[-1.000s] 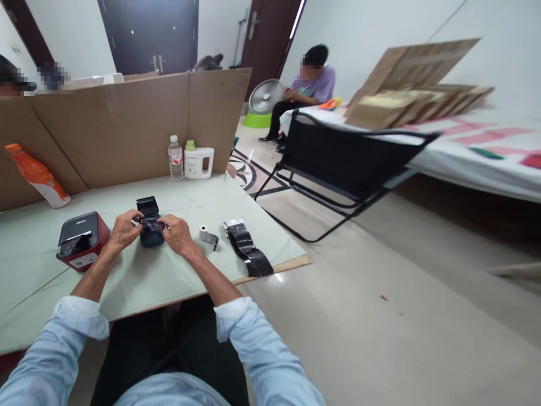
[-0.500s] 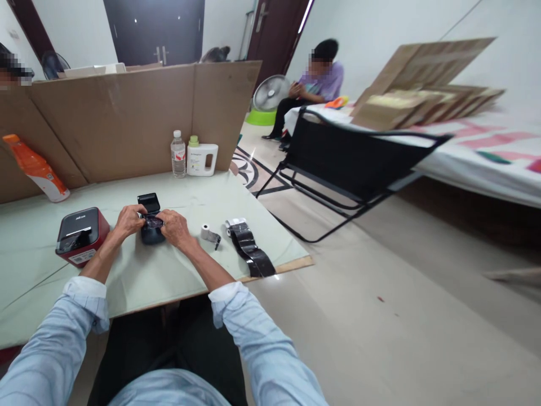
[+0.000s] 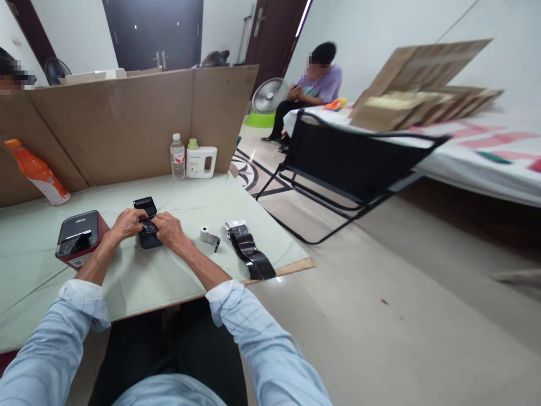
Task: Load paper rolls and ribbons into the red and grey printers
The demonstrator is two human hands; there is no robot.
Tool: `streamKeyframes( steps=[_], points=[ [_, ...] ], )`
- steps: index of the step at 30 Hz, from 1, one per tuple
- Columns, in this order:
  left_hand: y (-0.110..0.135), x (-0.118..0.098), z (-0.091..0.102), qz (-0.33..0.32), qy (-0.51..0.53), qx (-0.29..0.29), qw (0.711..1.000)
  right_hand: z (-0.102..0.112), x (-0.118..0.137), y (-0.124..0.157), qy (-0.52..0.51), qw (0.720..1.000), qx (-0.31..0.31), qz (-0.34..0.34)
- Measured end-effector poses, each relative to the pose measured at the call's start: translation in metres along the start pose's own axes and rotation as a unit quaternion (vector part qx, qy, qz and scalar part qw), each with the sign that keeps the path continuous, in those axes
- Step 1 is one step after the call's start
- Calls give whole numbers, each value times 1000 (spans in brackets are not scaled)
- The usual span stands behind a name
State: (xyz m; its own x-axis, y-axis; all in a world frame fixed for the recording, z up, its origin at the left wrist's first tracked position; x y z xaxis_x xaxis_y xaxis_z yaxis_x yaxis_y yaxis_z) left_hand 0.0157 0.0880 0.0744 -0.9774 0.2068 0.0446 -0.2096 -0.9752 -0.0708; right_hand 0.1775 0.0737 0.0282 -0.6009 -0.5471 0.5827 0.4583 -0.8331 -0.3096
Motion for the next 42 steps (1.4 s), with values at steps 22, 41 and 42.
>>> streamKeyframes(
  steps=[22, 41, 42],
  points=[
    [-3, 3, 5, 18, 40, -3, 999, 1, -16, -21, -194, 973, -94, -78],
    [4, -11, 3, 38, -35, 14, 999, 5, -11, -9, -36, 997, -36, -50],
    [3, -10, 1, 37, -32, 13, 999, 6, -10, -9, -32, 997, -35, -53]
  ],
)
Point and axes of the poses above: each hand's wrist, its own y-axis away from the middle knuckle, its own z-axis out of the back of the hand, x = y × z, the point moved 3 cm from there along -y, towards the middle knuckle, and after that the axes turned 15 degrees about -y, right-handed, at the moved point
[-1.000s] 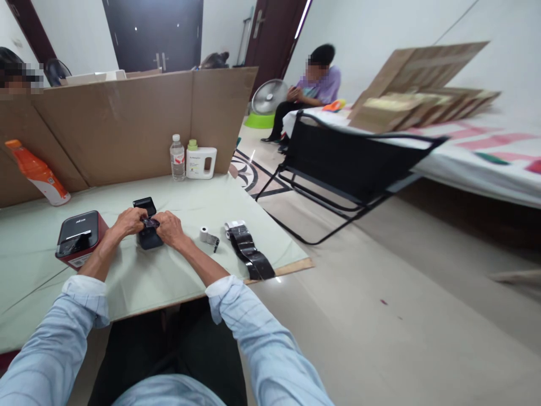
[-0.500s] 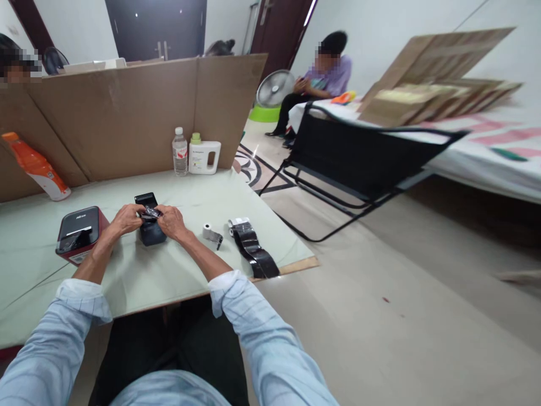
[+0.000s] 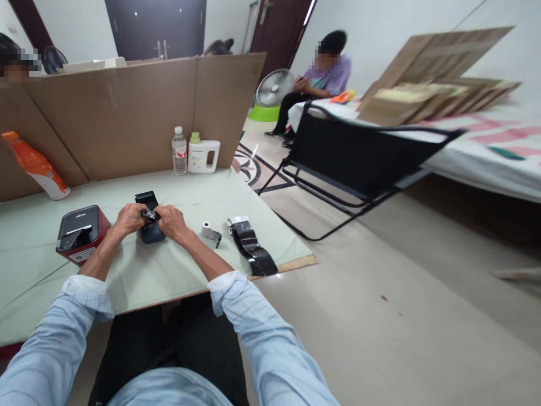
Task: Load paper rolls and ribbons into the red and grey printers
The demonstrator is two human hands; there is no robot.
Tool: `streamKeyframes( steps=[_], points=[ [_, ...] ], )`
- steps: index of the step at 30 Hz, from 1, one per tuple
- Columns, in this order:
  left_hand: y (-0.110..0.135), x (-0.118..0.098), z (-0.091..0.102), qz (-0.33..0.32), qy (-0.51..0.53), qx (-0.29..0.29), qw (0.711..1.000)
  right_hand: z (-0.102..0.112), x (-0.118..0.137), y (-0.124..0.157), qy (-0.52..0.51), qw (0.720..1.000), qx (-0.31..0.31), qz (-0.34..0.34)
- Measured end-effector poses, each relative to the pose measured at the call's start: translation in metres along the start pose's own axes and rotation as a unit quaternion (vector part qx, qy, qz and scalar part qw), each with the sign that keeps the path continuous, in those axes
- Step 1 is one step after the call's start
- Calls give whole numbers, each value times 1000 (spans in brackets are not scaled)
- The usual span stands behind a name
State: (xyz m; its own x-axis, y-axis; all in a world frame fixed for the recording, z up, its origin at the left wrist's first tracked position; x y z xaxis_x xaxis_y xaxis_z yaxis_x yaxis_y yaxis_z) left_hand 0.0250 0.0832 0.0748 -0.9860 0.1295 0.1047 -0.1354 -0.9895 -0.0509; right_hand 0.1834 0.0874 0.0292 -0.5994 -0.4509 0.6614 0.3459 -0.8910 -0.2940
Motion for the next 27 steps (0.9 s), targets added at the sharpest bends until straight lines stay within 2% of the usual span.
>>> streamKeyframes(
  steps=[6, 12, 22, 27],
  points=[
    [-2, 1, -9, 5, 56, -36, 998, 7, 2, -3, 12, 999, -5, -40],
    [2, -1, -10, 30, 72, -44, 996, 11, 6, -2, 7, 999, -4, -39],
    [-5, -4, -9, 32, -24, 41, 998, 9, 13, -4, 61, 997, 42, -10],
    [-8, 0, -15, 8, -3, 60, 998, 3, 14, 0, 68, 995, 56, 50]
  ],
)
Point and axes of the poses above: each hand's wrist, its own y-axis away from the middle knuckle, its own z-axis out of the back of the hand, x = y × z, the point moved 3 cm from there along -y, towards the middle knuckle, and after that the axes turned 15 degrees about -y, right-handed, at the moved point
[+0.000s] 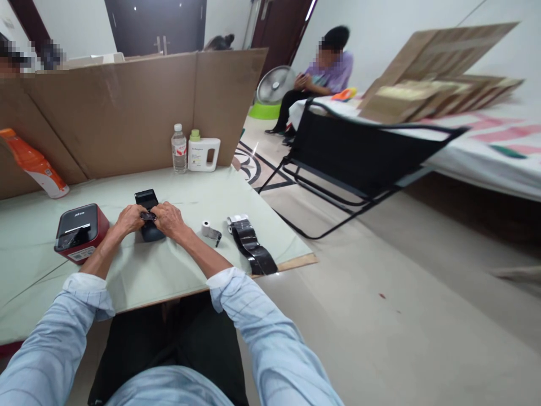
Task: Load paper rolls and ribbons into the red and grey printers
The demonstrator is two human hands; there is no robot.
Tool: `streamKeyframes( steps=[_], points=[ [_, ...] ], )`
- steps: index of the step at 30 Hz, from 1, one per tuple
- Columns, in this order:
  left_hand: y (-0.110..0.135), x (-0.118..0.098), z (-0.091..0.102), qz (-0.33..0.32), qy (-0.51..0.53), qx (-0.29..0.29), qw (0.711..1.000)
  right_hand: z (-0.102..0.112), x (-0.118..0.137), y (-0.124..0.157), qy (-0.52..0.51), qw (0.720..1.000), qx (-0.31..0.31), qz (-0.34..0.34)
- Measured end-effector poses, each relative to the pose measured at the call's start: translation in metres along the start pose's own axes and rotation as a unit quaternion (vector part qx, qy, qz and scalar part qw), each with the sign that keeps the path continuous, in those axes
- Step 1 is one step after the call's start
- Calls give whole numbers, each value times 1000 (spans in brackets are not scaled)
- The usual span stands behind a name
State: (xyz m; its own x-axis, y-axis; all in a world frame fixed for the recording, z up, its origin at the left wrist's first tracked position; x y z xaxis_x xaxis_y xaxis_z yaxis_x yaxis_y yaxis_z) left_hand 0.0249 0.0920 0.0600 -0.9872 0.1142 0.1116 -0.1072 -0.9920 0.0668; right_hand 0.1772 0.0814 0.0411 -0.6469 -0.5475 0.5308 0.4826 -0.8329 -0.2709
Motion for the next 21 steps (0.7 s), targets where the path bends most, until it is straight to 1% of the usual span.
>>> streamKeyframes(
  steps=[4, 6, 7, 8, 10, 11, 13, 16, 18, 21],
  points=[
    [2, 6, -7, -40, 35, -23, 998, -7, 0, 9, -20, 996, -57, 65],
    [4, 12, -9, -65, 77, -57, 993, -12, -2, 16, -34, 993, -81, 84],
    [4, 16, -10, -63, 101, -84, 989, -14, -3, 19, -41, 991, -86, 89],
    [4, 21, -11, -49, 123, -115, 985, -17, -5, 23, -46, 991, -87, 92],
    [0, 32, -12, 7, 159, -172, 972, -22, -8, 30, -51, 991, -80, 97],
    [-3, 36, -12, 37, 178, -189, 965, -24, -8, 33, -51, 991, -76, 101],
    [-12, 40, -14, 69, 221, -184, 955, -28, -9, 39, -48, 990, -74, 109],
    [-23, 37, -16, 65, 276, -150, 947, -30, -7, 44, -46, 989, -83, 111],
    [-20, 35, -16, 43, 282, -163, 945, -32, -6, 46, -44, 989, -90, 107],
    [0, 32, -17, -21, 259, -200, 945, -36, -5, 47, -42, 989, -100, 102]
  ],
)
Point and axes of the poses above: each hand's wrist, its own y-axis away from the middle knuckle, its own z-axis out of the back of the hand, x = y × z, the point moved 3 cm from there along -y, towards the middle knuckle, and after that the axes turned 15 degrees about -y, right-handed, at the moved point
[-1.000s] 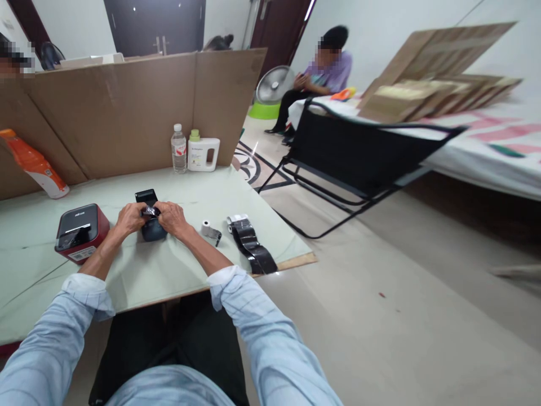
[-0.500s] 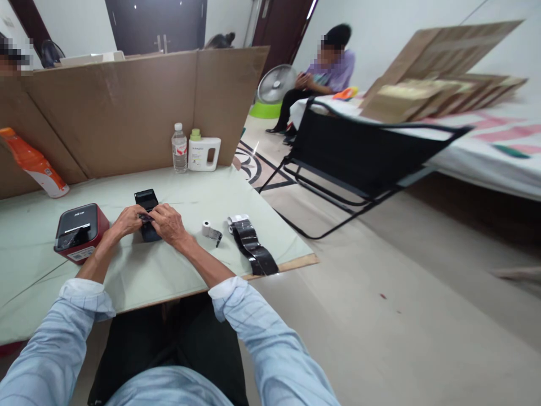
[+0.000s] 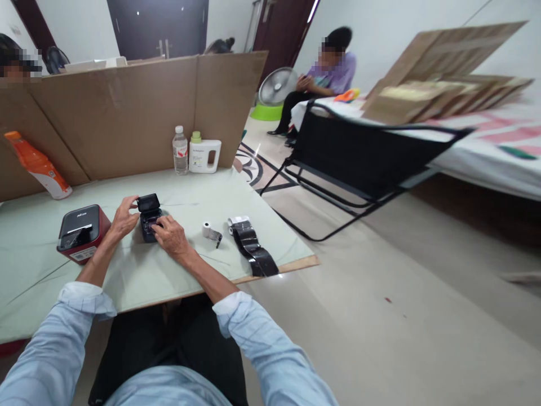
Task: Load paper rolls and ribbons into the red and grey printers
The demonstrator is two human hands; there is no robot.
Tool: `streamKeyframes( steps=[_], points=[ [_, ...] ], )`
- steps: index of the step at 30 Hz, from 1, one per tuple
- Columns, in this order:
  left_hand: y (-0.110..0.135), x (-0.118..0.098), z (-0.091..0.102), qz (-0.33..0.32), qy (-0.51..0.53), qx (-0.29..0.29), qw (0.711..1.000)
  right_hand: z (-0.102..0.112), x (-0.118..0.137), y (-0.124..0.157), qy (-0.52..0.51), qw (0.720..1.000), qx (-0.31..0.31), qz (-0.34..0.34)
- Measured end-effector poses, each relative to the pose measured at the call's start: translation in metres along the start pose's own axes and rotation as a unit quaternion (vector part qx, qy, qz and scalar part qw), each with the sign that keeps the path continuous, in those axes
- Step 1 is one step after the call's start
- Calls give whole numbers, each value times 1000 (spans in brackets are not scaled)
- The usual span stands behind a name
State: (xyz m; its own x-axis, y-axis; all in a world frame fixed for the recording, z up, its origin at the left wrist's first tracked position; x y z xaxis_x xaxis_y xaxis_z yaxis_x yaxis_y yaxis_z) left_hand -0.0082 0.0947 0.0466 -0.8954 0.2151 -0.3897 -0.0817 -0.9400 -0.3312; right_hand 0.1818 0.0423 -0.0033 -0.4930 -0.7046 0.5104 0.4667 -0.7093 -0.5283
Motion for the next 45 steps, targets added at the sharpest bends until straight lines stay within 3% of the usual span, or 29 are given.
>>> streamKeyframes(
  steps=[5, 9, 17, 24, 45],
  points=[
    [46, -4, 7, -91, -11, 41, 995, -4, 1, 5, -12, 1000, -17, -3],
    [63, -3, 3, -120, -42, 84, 988, -4, 2, 6, -16, 1000, -16, -6],
    [67, 1, -18, -63, -78, 59, 993, -5, -12, 8, -74, 995, -47, -45],
    [76, -3, -21, -55, -101, 52, 992, -10, -35, 10, -138, 987, -1, -87],
    [81, -9, -27, -31, -118, 57, 991, -15, -30, 11, -98, 989, -17, -114]
  ],
)
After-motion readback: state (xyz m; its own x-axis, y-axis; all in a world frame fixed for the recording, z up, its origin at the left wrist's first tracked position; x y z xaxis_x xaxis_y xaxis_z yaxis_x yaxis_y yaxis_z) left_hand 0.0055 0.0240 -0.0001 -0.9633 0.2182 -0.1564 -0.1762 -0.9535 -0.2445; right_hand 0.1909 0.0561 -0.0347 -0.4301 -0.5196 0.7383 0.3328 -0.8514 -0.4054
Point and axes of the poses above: each hand's wrist, its own y-axis away from the middle knuckle, its own z-axis out of the back of the hand, x = y × z, the point moved 3 cm from there along -y, towards the middle knuckle, and after that the axes turned 15 degrees about -y, right-handed, at the moved point
